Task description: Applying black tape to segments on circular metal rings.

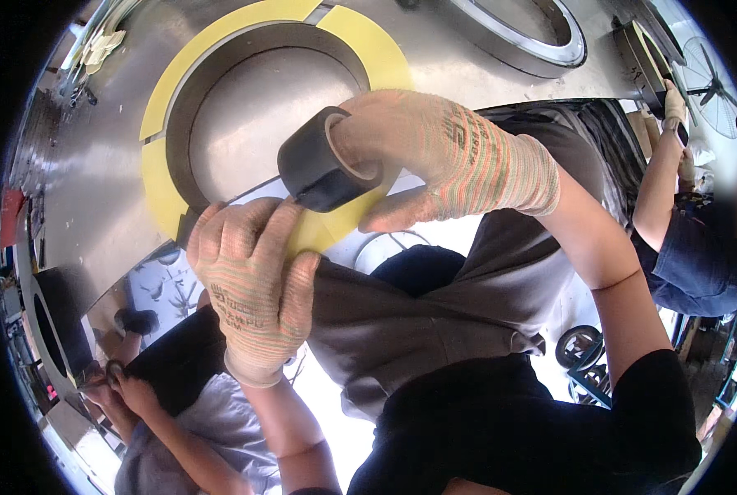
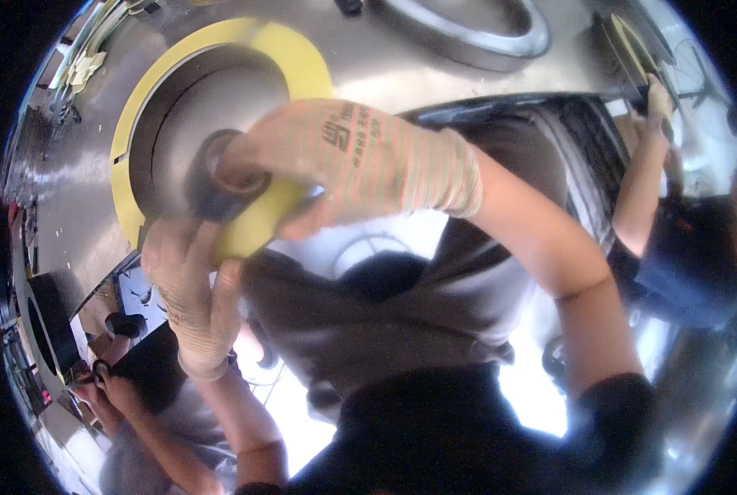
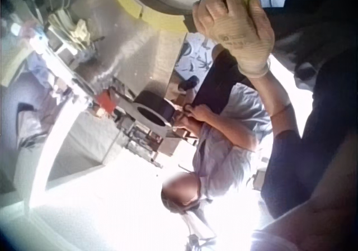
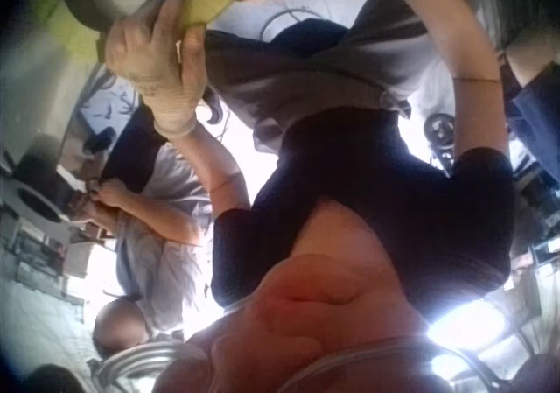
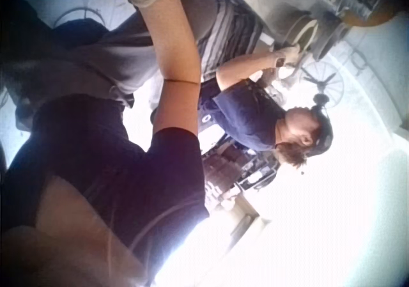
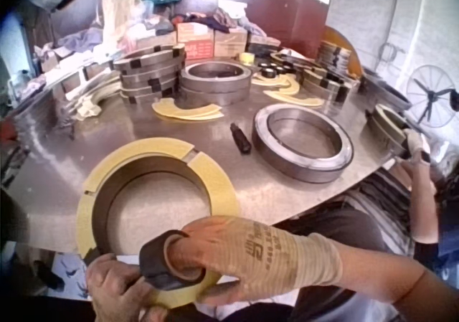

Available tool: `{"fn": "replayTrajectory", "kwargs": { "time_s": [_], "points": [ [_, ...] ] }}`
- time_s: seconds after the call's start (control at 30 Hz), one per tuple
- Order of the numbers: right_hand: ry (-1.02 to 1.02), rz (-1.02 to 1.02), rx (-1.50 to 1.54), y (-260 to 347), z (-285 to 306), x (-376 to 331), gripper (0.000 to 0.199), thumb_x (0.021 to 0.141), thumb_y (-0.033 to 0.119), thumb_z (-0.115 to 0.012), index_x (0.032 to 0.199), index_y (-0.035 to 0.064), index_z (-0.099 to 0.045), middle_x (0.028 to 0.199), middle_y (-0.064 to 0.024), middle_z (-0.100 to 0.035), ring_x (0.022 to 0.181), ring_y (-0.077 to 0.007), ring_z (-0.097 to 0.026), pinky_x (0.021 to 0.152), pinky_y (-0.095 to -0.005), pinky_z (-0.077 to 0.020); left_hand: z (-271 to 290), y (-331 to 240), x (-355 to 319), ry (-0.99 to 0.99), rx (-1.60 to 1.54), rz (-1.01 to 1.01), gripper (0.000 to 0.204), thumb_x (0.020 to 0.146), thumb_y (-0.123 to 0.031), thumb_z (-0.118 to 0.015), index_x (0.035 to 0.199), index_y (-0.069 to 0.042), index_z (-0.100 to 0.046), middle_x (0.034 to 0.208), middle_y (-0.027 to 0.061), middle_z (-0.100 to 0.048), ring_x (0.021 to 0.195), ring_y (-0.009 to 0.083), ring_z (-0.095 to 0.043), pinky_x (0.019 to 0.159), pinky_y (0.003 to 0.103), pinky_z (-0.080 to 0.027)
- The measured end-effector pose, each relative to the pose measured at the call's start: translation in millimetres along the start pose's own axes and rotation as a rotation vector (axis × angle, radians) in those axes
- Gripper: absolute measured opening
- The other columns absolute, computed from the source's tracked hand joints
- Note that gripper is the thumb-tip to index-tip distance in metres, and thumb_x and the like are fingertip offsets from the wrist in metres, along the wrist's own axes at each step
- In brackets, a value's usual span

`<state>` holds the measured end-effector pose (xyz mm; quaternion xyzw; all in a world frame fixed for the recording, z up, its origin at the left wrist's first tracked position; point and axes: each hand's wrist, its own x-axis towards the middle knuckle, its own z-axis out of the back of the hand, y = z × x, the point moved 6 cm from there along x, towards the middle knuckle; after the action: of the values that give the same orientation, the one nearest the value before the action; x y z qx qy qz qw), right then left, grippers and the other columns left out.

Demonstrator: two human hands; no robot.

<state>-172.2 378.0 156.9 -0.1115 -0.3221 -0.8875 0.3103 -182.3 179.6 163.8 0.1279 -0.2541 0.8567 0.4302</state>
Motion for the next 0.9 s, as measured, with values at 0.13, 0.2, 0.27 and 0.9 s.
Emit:
{"fn": "replayTrajectory", "kwargs": {
  "time_s": [0.13,0.2,0.27,0.9],
  "points": [
    [-0.096,0.065,-0.002,6,4,-3,0.070,0.078,0.041,-0.078,0.134,0.0033,-0.059,0.129,-0.0191,-0.063,0.124,-0.0372,-0.057,0.109,-0.0463,-0.0437,-3,-8,3,-0.035,0.023,0.012,0.046,0.085,-0.047,-0.070,0.111,-0.009,-0.071,0.108,0.0076,-0.063,0.107,0.0300,-0.057,0.108,0.052,-0.034],
    [-0.103,0.079,-0.012,8,4,-7,0.072,0.074,0.034,-0.085,0.132,0.0026,-0.058,0.130,-0.0199,-0.061,0.125,-0.0386,-0.056,0.108,-0.0471,-0.0443,-7,-9,3,-0.037,0.111,0.078,0.049,0.077,-0.048,-0.078,0.109,-0.011,-0.071,0.108,0.0057,-0.063,0.106,0.0293,-0.058,0.108,0.052,-0.034],
    [-0.108,0.090,-0.022,9,4,-11,0.074,0.070,0.028,-0.091,0.130,0.0018,-0.056,0.132,-0.0206,-0.059,0.126,-0.0400,-0.056,0.108,-0.0478,-0.0450,-8,-12,3,-0.079,0.089,0.072,0.049,0.075,-0.046,-0.080,0.109,-0.011,-0.071,0.108,0.0046,-0.063,0.106,0.0288,-0.058,0.108,0.052,-0.034],
    [-0.370,-0.573,0.488,36,34,-97,0.046,0.093,0.027,-0.076,0.127,-0.0023,-0.064,0.108,-0.0120,-0.072,0.095,-0.0187,-0.069,0.085,-0.0316,-0.0544,-24,-26,-6,-0.200,0.186,0.097,0.046,0.081,-0.037,-0.074,0.121,-0.013,-0.067,0.114,0.0066,-0.060,0.113,0.0279,-0.055,0.110,0.052,-0.033]
  ]
}}
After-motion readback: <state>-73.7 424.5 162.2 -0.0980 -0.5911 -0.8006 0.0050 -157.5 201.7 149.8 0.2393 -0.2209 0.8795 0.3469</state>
